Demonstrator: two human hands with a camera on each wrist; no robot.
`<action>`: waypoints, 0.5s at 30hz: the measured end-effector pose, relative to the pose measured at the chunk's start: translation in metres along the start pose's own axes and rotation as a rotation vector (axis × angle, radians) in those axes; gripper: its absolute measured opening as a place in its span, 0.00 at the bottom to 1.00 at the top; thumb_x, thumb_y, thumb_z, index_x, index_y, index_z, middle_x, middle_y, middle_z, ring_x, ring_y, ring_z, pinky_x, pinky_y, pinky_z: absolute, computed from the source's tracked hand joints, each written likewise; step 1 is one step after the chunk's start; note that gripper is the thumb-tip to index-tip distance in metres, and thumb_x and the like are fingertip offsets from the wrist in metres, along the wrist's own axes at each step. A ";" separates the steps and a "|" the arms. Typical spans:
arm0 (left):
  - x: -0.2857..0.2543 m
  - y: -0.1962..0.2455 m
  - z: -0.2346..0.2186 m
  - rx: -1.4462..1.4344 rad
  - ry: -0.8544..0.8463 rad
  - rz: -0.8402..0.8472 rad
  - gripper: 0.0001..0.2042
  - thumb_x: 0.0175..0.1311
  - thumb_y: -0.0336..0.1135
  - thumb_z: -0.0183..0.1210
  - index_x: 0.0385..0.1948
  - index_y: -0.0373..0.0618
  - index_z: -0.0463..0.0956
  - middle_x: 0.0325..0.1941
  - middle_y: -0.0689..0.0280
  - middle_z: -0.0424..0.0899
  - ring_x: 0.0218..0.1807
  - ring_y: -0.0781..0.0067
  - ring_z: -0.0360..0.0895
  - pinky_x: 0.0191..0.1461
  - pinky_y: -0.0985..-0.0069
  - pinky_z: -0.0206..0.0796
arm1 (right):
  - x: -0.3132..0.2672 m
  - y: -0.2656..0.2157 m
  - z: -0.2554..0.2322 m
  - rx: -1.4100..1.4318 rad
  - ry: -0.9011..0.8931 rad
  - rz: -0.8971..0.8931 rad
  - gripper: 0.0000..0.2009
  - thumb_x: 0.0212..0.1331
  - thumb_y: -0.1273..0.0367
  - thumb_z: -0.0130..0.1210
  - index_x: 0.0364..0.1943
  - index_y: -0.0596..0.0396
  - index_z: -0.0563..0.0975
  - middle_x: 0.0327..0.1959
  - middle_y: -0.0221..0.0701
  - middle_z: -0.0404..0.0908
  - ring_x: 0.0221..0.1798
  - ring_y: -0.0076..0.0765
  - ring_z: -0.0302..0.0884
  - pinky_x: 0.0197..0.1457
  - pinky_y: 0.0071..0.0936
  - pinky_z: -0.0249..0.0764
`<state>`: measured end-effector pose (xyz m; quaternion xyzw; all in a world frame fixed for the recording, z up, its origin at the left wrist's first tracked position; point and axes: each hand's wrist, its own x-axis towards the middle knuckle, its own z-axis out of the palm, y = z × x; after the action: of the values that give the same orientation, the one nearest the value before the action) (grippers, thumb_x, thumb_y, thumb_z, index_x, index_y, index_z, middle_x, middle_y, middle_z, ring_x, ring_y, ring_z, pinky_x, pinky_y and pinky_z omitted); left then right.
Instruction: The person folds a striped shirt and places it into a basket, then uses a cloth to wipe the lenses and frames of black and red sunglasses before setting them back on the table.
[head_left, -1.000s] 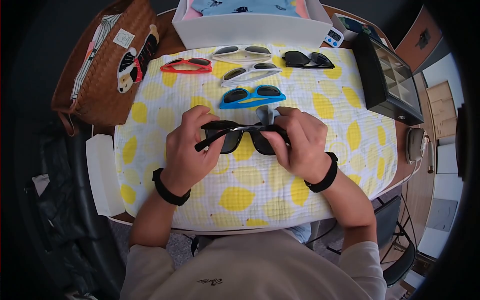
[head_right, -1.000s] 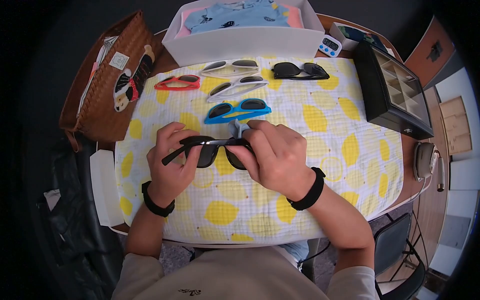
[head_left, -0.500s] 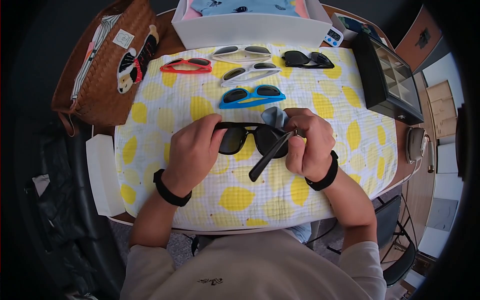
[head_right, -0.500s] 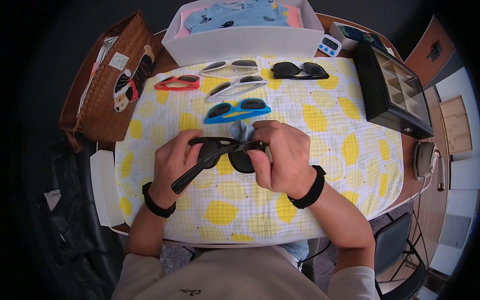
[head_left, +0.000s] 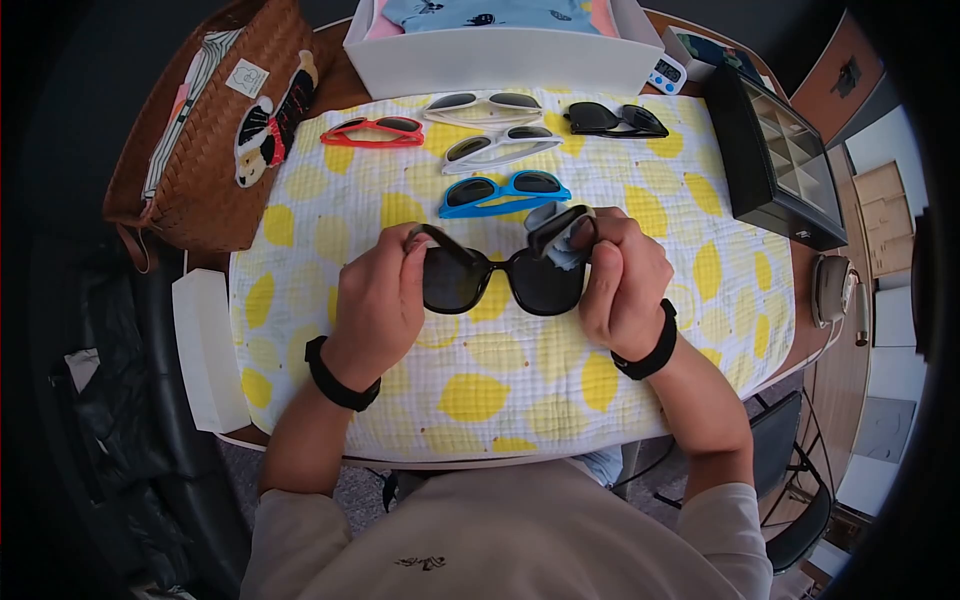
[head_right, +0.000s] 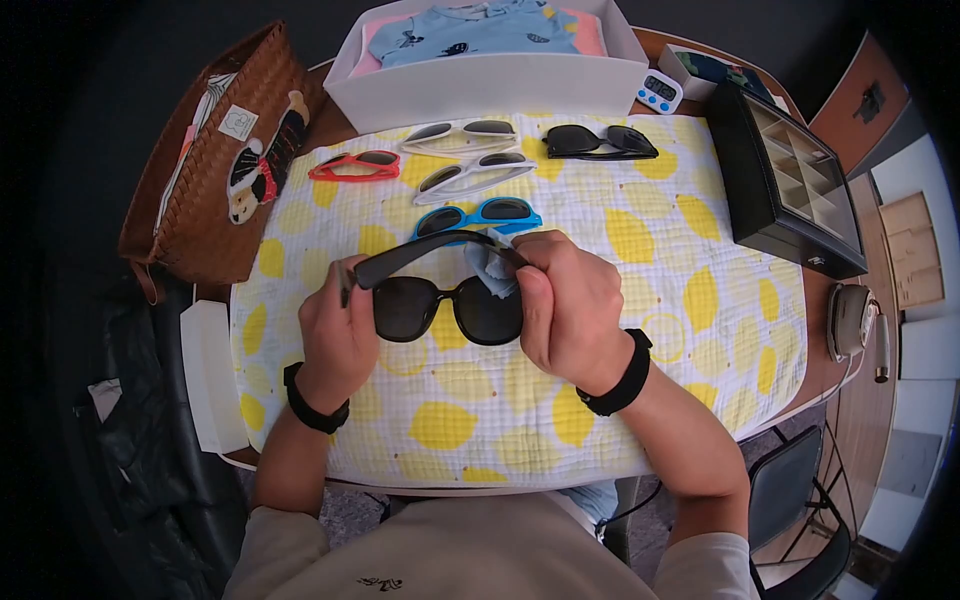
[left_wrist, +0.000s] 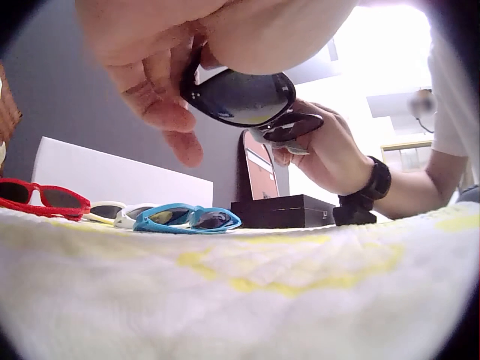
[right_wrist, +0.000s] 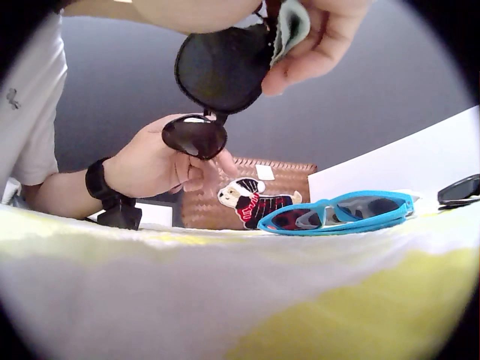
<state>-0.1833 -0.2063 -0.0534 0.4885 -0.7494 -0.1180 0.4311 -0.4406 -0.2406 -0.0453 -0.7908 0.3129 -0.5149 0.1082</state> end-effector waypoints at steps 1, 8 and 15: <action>0.001 0.003 -0.002 0.024 0.035 0.017 0.06 0.77 0.26 0.56 0.49 0.35 0.78 0.35 0.54 0.87 0.31 0.54 0.86 0.36 0.66 0.77 | 0.001 -0.001 -0.001 -0.006 -0.023 0.030 0.02 0.72 0.78 0.51 0.43 0.62 0.75 0.35 0.44 0.84 0.26 0.44 0.80 0.30 0.33 0.74; -0.005 -0.001 -0.005 0.058 0.153 0.102 0.07 0.79 0.24 0.51 0.48 0.33 0.77 0.41 0.55 0.89 0.33 0.60 0.87 0.39 0.73 0.78 | 0.002 0.003 0.009 -0.060 -0.038 0.052 0.07 0.68 0.82 0.56 0.47 0.62 0.73 0.32 0.41 0.83 0.25 0.45 0.81 0.29 0.37 0.74; -0.011 -0.001 -0.008 -0.115 0.124 0.146 0.06 0.82 0.26 0.42 0.48 0.35 0.66 0.50 0.45 0.86 0.48 0.57 0.86 0.54 0.67 0.78 | 0.005 0.002 0.013 -0.084 -0.015 0.062 0.11 0.66 0.83 0.60 0.48 0.61 0.73 0.30 0.39 0.82 0.25 0.42 0.82 0.28 0.33 0.74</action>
<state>-0.1755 -0.1958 -0.0549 0.4136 -0.7468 -0.0985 0.5113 -0.4283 -0.2472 -0.0481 -0.7884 0.3576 -0.4918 0.0931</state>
